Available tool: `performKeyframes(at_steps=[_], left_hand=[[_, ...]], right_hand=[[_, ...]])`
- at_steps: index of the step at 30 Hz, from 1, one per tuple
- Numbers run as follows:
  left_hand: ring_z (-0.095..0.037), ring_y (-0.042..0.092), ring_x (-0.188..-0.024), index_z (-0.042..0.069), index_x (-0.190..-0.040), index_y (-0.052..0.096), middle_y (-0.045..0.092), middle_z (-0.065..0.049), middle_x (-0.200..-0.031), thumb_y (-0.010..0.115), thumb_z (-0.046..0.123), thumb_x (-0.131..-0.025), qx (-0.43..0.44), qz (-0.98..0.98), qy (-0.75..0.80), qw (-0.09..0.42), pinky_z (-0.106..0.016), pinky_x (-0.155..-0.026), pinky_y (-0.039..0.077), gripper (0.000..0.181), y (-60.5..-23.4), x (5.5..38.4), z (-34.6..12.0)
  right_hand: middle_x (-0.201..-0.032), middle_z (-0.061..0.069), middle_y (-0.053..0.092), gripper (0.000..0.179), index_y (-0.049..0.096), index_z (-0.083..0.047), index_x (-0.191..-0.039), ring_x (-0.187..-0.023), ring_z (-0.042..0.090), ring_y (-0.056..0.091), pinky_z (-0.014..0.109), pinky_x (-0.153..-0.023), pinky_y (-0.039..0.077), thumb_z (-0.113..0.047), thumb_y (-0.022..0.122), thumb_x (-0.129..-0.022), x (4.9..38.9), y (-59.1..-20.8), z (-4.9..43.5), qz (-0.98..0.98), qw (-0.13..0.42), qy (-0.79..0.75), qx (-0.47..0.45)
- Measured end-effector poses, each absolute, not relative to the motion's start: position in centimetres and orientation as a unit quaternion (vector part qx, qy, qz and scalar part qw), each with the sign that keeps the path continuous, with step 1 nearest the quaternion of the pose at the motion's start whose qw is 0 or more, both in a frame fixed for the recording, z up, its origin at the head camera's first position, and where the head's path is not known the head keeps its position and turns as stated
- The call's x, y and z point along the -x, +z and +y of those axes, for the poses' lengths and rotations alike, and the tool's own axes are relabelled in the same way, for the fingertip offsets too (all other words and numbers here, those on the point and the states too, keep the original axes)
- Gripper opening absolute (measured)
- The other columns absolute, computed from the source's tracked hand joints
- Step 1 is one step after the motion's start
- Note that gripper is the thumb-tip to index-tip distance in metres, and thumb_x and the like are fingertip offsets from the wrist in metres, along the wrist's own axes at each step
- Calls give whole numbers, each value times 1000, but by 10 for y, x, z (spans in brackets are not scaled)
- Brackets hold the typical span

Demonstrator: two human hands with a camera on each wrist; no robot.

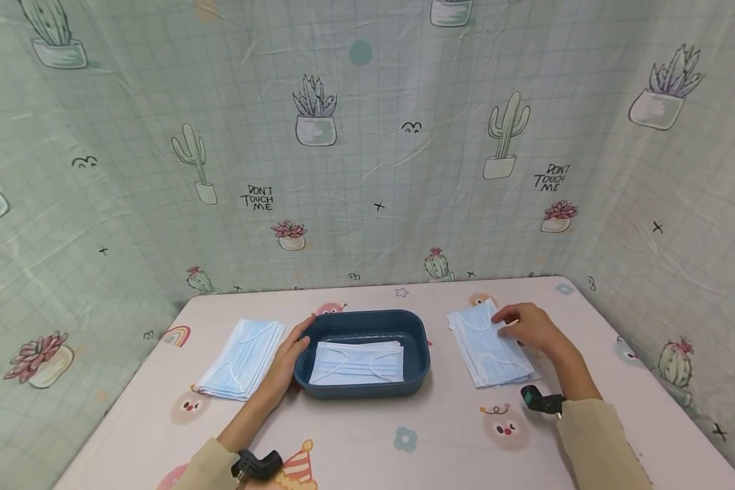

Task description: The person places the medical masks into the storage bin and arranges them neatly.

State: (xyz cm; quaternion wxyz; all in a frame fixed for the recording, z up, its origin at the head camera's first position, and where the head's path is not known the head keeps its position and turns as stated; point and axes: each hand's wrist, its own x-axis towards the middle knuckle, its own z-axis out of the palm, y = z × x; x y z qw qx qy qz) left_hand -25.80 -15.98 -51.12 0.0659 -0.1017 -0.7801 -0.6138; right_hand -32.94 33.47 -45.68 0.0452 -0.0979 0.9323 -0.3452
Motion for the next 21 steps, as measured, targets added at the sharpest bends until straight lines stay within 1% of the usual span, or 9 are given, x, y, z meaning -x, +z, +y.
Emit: performKeyframes(at_steps=[3,6,12,21], left_hand=[[-26,20,-161,19,-162,36,33,2,-170,38,26,-111,101,-781,-613,65,-57,-131,11,51,-512,258,-160],[-30,19,-161,17,-162,36,33,-2,-170,38,26,-111,105,-783,-610,69,-59,-130,12,51,-512,259,-160],[-28,20,-161,19,-162,36,33,0,-170,38,27,-111,103,-781,-612,67,-58,-130,12,51,-510,257,-160],[-28,19,-161,20,-162,36,32,1,-170,38,28,-112,103,-779,-614,67,-58,-130,11,51,-512,258,-160]], right_hand=[[-129,30,62,33,69,1,-124,-104,33,58,33,-77,56,-10,69,-93,329,-456,335,929,44,-353,101],[-133,31,60,33,69,0,-125,-107,35,58,32,-78,55,-9,67,-94,329,-456,335,926,47,-359,105],[-140,32,57,35,69,-1,-129,-109,35,57,31,-78,52,-11,65,-96,330,-455,334,922,63,-367,111],[-140,31,57,38,67,-1,-130,-112,34,57,31,-76,50,-15,68,-96,329,-457,333,918,67,-370,121]])
